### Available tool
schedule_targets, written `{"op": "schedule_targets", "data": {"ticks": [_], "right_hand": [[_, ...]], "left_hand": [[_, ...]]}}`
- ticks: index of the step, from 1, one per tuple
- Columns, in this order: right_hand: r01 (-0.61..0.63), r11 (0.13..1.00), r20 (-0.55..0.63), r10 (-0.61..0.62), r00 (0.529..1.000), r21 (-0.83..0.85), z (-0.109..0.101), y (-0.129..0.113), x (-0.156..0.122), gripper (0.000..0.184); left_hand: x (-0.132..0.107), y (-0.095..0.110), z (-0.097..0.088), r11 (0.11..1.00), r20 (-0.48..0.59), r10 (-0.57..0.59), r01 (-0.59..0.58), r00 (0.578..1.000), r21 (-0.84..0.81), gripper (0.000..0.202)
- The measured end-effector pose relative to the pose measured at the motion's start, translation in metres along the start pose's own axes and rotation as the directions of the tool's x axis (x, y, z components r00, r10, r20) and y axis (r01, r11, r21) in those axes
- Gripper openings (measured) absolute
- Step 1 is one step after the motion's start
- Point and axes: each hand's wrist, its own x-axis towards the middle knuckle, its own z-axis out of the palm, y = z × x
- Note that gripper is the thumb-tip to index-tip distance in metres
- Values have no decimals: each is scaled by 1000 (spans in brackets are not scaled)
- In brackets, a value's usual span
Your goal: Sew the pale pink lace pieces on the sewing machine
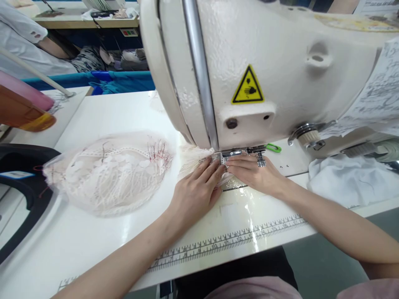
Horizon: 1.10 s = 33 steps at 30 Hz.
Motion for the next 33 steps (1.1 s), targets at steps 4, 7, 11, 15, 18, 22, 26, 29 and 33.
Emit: {"op": "schedule_targets", "data": {"ticks": [4,7,11,15,18,22,26,29,33], "right_hand": [[-15,998,-3,15,1000,-54,-1,0,0,21],[-42,995,14,43,999,-94,-3,-1,1,23],[-81,992,48,86,995,-99,-4,-1,2,22],[-132,990,73,135,988,-57,-2,2,1,23],[-126,989,79,132,988,-80,-1,3,-1,24],[-84,991,67,91,994,-100,1,3,-3,24],[-17,995,62,23,998,-98,1,0,-2,28],[47,991,57,-41,998,-123,-2,-6,2,27],[55,988,129,-36,991,-144,-6,-16,8,26]], "left_hand": [[0,-1,1,1000,13,-4,4,1000,-7,37],[1,-1,2,1000,31,-11,12,999,-21,37],[3,-2,3,999,41,-25,27,999,-37,36],[4,-4,3,1000,28,-5,6,1000,-16,36],[2,-6,4,998,0,61,-61,998,-6,34],[0,-9,4,983,-7,181,-181,983,-3,34],[-1,-12,0,974,22,224,-224,974,30,36],[-2,-15,-3,978,29,207,-208,978,30,37],[-2,-18,-4,988,4,157,-157,988,-1,36]]}}
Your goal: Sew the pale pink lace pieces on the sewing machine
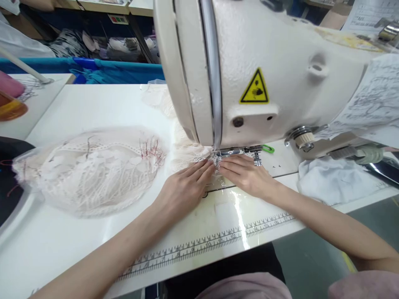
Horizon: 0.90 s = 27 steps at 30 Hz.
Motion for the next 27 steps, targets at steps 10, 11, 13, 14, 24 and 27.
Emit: {"op": "schedule_targets", "data": {"ticks": [10,11,13,14,24,27], "right_hand": [[-193,973,64,186,980,123,1,-11,14,19],[-187,973,38,184,982,135,2,-11,14,19],[-172,974,-9,175,984,144,4,-12,12,19],[-166,976,-26,171,985,139,5,-12,11,19],[-240,950,-51,254,966,199,9,-14,10,16],[-199,961,-75,217,973,192,9,-12,10,14]], "left_hand": [[1,-2,1,993,-38,-112,110,993,-47,35],[0,-2,2,993,-39,-112,110,993,-47,36],[0,-3,3,994,-40,-97,95,994,-51,36],[0,-4,4,995,-41,-86,84,995,-55,36],[3,-7,3,988,-36,-80,74,996,-137,41],[3,-7,3,986,-39,-97,90,995,-140,41]]}}
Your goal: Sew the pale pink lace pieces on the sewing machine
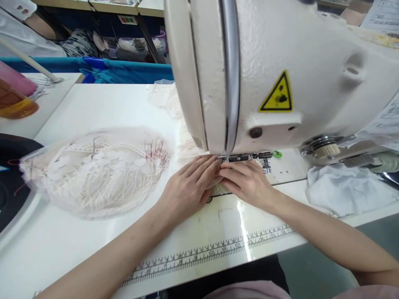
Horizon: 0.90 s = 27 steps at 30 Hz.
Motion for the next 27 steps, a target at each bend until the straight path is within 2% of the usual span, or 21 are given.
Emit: {"op": "schedule_targets", "data": {"ticks": [4,7,14,21,27], "right_hand": [[78,997,-42,-79,996,-20,-2,0,2,19],[53,998,-36,-53,998,-17,-3,-1,1,22],[52,998,-70,-49,996,46,-3,3,2,21],[18,998,32,-20,999,58,3,4,-1,23],[88,995,-6,-88,996,43,7,2,-2,26]], "left_hand": [[1,-1,0,1000,-52,17,-17,998,7,37],[1,-2,0,999,-67,52,-52,996,4,34],[-1,-5,3,996,88,85,-84,992,-14,39],[0,-8,1,998,108,66,-63,992,-29,40],[1,-10,-1,996,115,84,-82,990,-24,39]]}}
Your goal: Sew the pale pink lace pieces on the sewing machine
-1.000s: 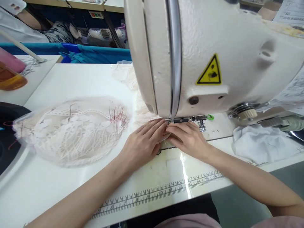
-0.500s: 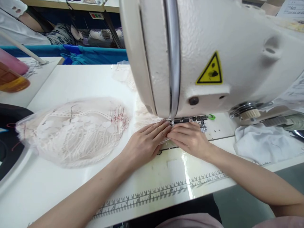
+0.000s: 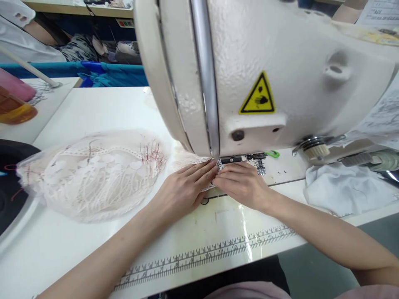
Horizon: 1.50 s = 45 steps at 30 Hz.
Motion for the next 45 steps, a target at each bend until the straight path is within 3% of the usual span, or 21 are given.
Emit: {"op": "schedule_targets", "data": {"ticks": [10,19,32,45], "right_hand": [[30,999,-29,-30,999,-17,10,1,-6,25],[-22,1000,33,22,999,11,-1,2,-4,26],[-2,1000,73,1,997,8,-9,11,-2,24],[-15,956,-9,13,1000,-292,-22,10,-2,19]], "left_hand": [[0,-3,0,999,43,-48,48,998,2,40],[3,2,-1,997,14,-23,22,1000,76,39],[6,12,2,982,0,-56,55,998,182,41],[5,14,1,970,22,-56,49,998,238,42]]}}
